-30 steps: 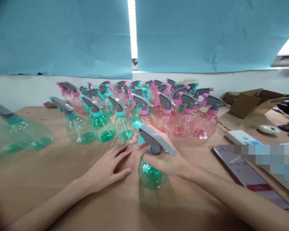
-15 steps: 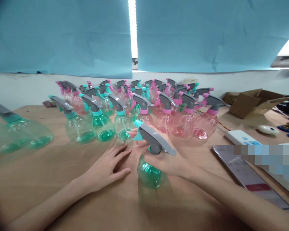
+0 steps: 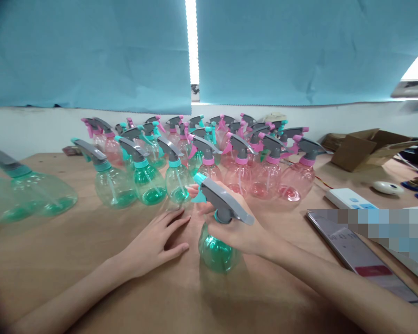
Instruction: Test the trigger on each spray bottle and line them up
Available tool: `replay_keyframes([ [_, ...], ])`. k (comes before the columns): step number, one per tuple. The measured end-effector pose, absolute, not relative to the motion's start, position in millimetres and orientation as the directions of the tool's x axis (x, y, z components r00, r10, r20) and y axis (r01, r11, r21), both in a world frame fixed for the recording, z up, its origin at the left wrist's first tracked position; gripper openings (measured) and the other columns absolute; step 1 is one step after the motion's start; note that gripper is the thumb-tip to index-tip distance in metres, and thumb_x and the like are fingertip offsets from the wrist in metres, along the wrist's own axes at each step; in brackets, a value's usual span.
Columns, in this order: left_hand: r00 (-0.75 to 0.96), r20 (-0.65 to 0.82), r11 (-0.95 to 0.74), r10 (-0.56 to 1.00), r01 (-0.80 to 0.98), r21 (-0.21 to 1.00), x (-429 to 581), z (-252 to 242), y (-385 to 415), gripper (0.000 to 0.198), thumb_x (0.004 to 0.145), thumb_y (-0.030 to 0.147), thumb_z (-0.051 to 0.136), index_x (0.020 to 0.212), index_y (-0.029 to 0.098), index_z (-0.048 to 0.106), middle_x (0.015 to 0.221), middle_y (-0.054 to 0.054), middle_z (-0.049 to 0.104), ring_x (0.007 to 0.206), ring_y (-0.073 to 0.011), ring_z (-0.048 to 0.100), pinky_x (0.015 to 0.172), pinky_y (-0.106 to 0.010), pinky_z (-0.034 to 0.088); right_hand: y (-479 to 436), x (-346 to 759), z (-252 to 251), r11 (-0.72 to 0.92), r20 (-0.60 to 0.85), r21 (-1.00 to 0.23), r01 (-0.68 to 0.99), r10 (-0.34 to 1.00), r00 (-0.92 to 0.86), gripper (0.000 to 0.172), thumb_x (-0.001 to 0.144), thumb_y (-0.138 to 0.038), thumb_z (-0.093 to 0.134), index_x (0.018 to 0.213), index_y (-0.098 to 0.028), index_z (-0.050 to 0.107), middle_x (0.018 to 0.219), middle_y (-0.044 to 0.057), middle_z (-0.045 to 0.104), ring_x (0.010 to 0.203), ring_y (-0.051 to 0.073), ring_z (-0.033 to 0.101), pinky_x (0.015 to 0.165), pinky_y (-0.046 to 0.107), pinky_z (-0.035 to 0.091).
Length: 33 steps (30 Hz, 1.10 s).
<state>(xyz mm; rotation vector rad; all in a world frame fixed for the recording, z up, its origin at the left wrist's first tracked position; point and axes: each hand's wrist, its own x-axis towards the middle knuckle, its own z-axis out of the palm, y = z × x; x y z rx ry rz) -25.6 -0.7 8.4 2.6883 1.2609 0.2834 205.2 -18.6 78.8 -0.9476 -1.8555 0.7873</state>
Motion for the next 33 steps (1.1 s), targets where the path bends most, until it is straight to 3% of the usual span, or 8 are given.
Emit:
replay_keyframes([
  [11,0.629,0.115,-0.637,0.769,0.737,0.228,-26.4,7.0,-1.0,0.058,0.09,0.052,0.053,0.138,0.021,0.046,0.147,-0.013,0.041,0.136,-0.033,0.034,0.109,-0.05,0.03,-17.8,207.5,77.4,0.474,0.374,-0.817,0.328,0.869,-0.325,0.051,0.069,-0.022,0.048,0.118,-0.025,0.06,0.074,0.001,0.068,0.052,0.015,0.055,0.047,0.027,0.046],
  [33,0.635,0.106,-0.642,0.765,0.739,0.203,-26.3,5.9,-0.8,0.059,0.091,0.052,0.052,0.14,0.019,0.045,0.147,-0.014,0.04,0.137,-0.0315,0.033,0.11,-0.049,0.03,-16.2,206.9,76.5,0.514,0.414,-0.805,0.297,0.845,-0.338,0.043,0.071,-0.021,0.048,0.111,-0.026,0.063,0.072,0.001,0.065,0.059,0.016,0.059,0.054,0.029,0.049],
])
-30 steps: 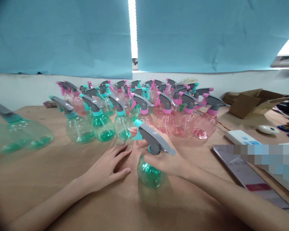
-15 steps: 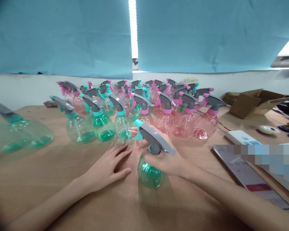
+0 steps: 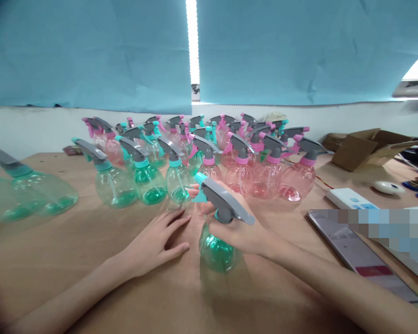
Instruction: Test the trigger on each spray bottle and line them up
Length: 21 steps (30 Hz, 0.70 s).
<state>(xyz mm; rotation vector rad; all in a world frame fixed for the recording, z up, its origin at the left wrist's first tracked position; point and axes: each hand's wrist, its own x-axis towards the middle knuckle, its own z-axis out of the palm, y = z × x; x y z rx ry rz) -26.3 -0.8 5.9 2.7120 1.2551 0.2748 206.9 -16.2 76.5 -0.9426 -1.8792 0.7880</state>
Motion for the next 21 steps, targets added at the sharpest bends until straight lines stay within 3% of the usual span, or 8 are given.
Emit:
replay_keyframes([
  [12,0.642,0.109,-0.65,0.759,0.739,0.176,-24.9,8.9,-1.5,0.058,0.09,0.05,0.054,0.138,0.017,0.047,0.146,-0.014,0.042,0.135,-0.0316,0.036,0.108,-0.049,0.031,-16.6,209.6,71.7,0.442,0.346,-0.829,0.342,0.887,-0.307,0.046,0.067,-0.023,0.047,0.11,-0.026,0.061,0.064,-0.001,0.055,0.054,0.017,0.05,0.048,0.029,0.045],
  [18,0.643,0.134,-0.657,0.754,0.731,0.185,-25.2,7.8,-1.2,0.057,0.09,0.05,0.053,0.137,0.018,0.047,0.145,-0.014,0.044,0.134,-0.0316,0.037,0.108,-0.049,0.032,-16.2,209.9,72.2,0.463,0.361,-0.832,0.304,0.869,-0.338,0.037,0.068,-0.02,0.046,0.101,-0.025,0.063,0.071,0.0,0.058,0.056,0.014,0.05,0.053,0.029,0.047],
  [21,0.649,0.134,-0.662,0.749,0.728,0.178,-25.9,7.1,-0.8,0.057,0.091,0.051,0.053,0.137,0.018,0.047,0.145,-0.013,0.044,0.135,-0.0314,0.036,0.108,-0.049,0.032,-15.7,209.0,73.8,0.493,0.387,-0.824,0.279,0.85,-0.357,0.041,0.069,-0.018,0.046,0.106,-0.026,0.062,0.074,0.0,0.06,0.061,0.014,0.055,0.058,0.028,0.05],
])
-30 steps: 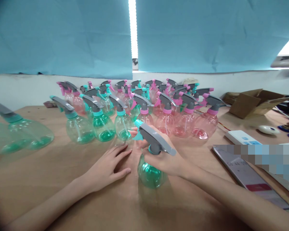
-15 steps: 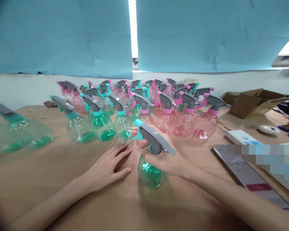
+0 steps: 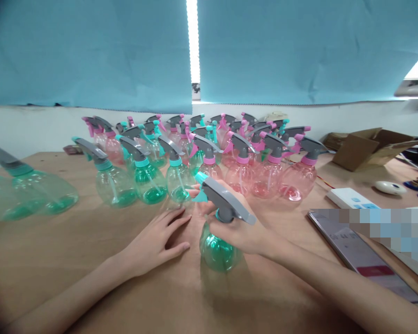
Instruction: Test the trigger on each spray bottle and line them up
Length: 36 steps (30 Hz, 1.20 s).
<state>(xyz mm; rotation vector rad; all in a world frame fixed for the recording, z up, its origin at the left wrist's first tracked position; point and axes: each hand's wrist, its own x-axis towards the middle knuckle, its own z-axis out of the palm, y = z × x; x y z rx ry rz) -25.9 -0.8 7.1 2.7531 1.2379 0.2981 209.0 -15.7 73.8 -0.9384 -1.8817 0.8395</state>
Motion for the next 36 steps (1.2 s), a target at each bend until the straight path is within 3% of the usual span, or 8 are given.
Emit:
replay_keyframes([
  [6,0.648,0.126,-0.66,0.751,0.733,0.168,-25.7,7.7,-0.5,0.057,0.091,0.051,0.053,0.138,0.019,0.046,0.145,-0.014,0.043,0.135,-0.0312,0.036,0.109,-0.049,0.031,-16.5,209.8,73.4,0.484,0.388,-0.824,0.295,0.861,-0.329,0.044,0.066,-0.017,0.046,0.105,-0.026,0.063,0.077,0.0,0.064,0.06,0.014,0.057,0.055,0.027,0.05],
  [11,0.647,0.125,-0.659,0.752,0.73,0.182,-25.6,7.2,-0.5,0.058,0.091,0.051,0.052,0.137,0.017,0.047,0.146,-0.014,0.043,0.135,-0.0315,0.035,0.109,-0.049,0.031,-17.4,210.3,73.4,0.479,0.396,-0.81,0.338,0.872,-0.286,0.017,0.065,-0.019,0.048,0.072,-0.024,0.063,0.067,-0.001,0.063,0.059,0.014,0.058,0.053,0.026,0.05],
  [14,0.639,0.118,-0.649,0.76,0.738,0.187,-25.4,6.9,-0.7,0.059,0.09,0.052,0.053,0.137,0.017,0.047,0.146,-0.014,0.042,0.135,-0.0317,0.035,0.109,-0.049,0.03,-17.3,209.4,74.5,0.469,0.393,-0.81,0.353,0.88,-0.268,0.011,0.065,-0.021,0.049,0.064,-0.024,0.06,0.065,0.0,0.064,0.057,0.014,0.058,0.05,0.025,0.048],
  [20,0.631,0.105,-0.638,0.769,0.745,0.195,-25.2,7.8,-1.5,0.059,0.09,0.052,0.053,0.138,0.018,0.046,0.147,-0.015,0.041,0.136,-0.0322,0.034,0.109,-0.05,0.031,-17.1,209.2,76.8,0.474,0.389,-0.804,0.358,0.876,-0.285,0.011,0.067,-0.023,0.049,0.07,-0.024,0.06,0.061,-0.001,0.061,0.052,0.014,0.057,0.046,0.025,0.047],
  [25,0.637,0.121,-0.647,0.762,0.733,0.21,-25.2,9.1,-1.6,0.057,0.09,0.05,0.054,0.137,0.018,0.047,0.146,-0.014,0.042,0.135,-0.0329,0.035,0.108,-0.05,0.031,-16.3,208.6,76.1,0.49,0.389,-0.834,0.252,0.848,-0.36,0.041,0.067,-0.014,0.048,0.104,-0.027,0.062,0.09,0.0,0.069,0.076,0.016,0.066,0.061,0.025,0.053],
  [28,0.639,0.122,-0.649,0.759,0.733,0.204,-25.2,8.9,-1.4,0.058,0.09,0.051,0.053,0.137,0.018,0.047,0.146,-0.015,0.042,0.135,-0.0327,0.035,0.108,-0.05,0.031,-15.6,208.0,75.4,0.47,0.375,-0.857,0.211,0.85,-0.37,0.051,0.066,-0.012,0.049,0.114,-0.028,0.059,0.108,0.003,0.067,0.085,0.018,0.067,0.07,0.03,0.056],
  [31,0.643,0.128,-0.654,0.755,0.731,0.194,-25.2,8.2,-1.2,0.057,0.091,0.05,0.053,0.138,0.018,0.047,0.146,-0.014,0.042,0.136,-0.032,0.035,0.109,-0.049,0.031,-15.4,207.1,76.4,0.483,0.389,-0.847,0.223,0.849,-0.359,0.049,0.067,-0.013,0.05,0.113,-0.028,0.06,0.11,0.003,0.067,0.082,0.019,0.067,0.069,0.032,0.057],
  [36,0.647,0.144,-0.662,0.749,0.723,0.195,-25.6,7.7,-1.1,0.056,0.091,0.049,0.054,0.138,0.018,0.047,0.144,-0.013,0.045,0.135,-0.0325,0.035,0.109,-0.048,0.03,-16.2,204.5,81.0,0.537,0.442,-0.808,0.242,0.824,-0.353,0.035,0.069,-0.015,0.049,0.098,-0.026,0.065,0.095,0.002,0.069,0.074,0.017,0.064,0.068,0.032,0.055],
])
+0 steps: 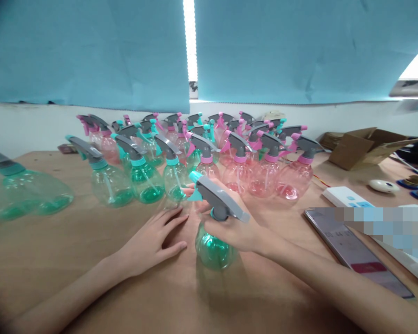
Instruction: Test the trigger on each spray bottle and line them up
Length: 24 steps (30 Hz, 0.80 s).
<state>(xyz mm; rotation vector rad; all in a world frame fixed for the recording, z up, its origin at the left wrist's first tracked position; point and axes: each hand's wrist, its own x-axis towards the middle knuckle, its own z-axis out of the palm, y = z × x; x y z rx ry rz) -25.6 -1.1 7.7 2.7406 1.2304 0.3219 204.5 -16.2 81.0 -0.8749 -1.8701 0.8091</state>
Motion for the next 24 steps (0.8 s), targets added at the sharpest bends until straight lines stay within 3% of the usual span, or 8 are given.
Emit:
replay_keyframes([
  [4,0.645,0.133,-0.658,0.752,0.727,0.194,-26,8,-1,0.057,0.091,0.049,0.053,0.137,0.017,0.047,0.144,-0.014,0.045,0.135,-0.033,0.035,0.109,-0.049,0.03,-17,202,85,0.531,0.43,-0.806,0.261,0.829,-0.358,0.039,0.07,-0.016,0.048,0.104,-0.027,0.063,0.088,0.002,0.069,0.076,0.019,0.065,0.067,0.032,0.055],
  [10,0.646,0.121,-0.657,0.754,0.733,0.179,-25,8,-1,0.057,0.091,0.049,0.053,0.138,0.017,0.047,0.145,-0.014,0.042,0.136,-0.0318,0.034,0.109,-0.049,0.03,-17,201,89,0.548,0.444,-0.784,0.29,0.823,-0.355,0.04,0.07,-0.017,0.048,0.106,-0.027,0.063,0.082,0.001,0.07,0.061,0.015,0.062,0.063,0.03,0.054],
  [17,0.639,0.136,-0.653,0.757,0.73,0.201,-26,6,-1,0.057,0.091,0.05,0.054,0.138,0.017,0.047,0.146,-0.014,0.042,0.136,-0.0324,0.034,0.11,-0.049,0.03,-16,203,85,0.559,0.473,-0.747,0.36,0.827,-0.304,0.011,0.069,-0.024,0.049,0.074,-0.027,0.058,0.074,0.002,0.067,0.059,0.018,0.061,0.047,0.029,0.048],
  [24,0.637,0.145,-0.653,0.757,0.732,0.196,-26,6,-1,0.055,0.09,0.05,0.054,0.137,0.021,0.048,0.146,-0.013,0.043,0.135,-0.032,0.036,0.109,-0.049,0.031,-15,208,78,0.546,0.449,-0.736,0.4,0.837,-0.313,0.012,0.071,-0.025,0.049,0.076,-0.027,0.059,0.072,0.001,0.067,0.054,0.017,0.06,0.047,0.03,0.048],
])
